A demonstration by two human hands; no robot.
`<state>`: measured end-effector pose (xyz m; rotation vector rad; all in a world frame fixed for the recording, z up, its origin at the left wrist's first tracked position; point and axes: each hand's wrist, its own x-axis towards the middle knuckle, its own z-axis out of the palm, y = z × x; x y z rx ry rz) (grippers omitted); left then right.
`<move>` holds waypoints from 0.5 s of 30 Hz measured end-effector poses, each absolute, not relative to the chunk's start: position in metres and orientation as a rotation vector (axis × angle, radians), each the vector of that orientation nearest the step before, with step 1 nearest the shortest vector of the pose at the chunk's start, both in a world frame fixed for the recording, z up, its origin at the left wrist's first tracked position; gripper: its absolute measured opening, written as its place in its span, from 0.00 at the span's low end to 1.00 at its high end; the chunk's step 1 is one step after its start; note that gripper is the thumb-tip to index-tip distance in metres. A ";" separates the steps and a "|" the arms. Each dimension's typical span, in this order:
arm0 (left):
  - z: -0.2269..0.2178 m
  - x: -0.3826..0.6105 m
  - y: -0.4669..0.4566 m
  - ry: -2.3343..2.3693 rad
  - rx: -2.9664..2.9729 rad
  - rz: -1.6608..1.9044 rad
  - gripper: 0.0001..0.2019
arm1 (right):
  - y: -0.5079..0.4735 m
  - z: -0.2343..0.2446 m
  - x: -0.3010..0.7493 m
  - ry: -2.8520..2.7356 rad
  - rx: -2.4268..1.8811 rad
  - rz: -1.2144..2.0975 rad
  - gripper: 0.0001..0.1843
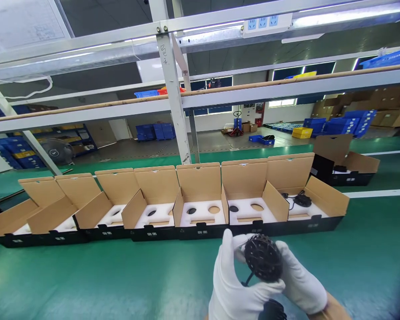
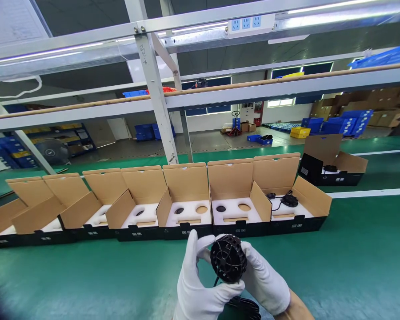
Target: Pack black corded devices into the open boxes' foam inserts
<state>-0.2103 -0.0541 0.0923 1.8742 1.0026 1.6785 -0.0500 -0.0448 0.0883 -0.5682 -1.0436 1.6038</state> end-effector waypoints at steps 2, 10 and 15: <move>0.096 -0.210 -0.058 1.037 1.913 1.664 0.56 | -0.045 0.075 -0.043 -1.106 -0.718 1.486 0.34; 0.088 -0.199 -0.058 1.150 1.958 1.765 0.54 | -0.044 0.072 -0.034 -1.255 -1.099 1.168 0.38; 0.113 -0.212 -0.044 0.849 1.350 1.334 0.32 | -0.046 0.119 -0.031 -1.645 -1.050 1.097 0.36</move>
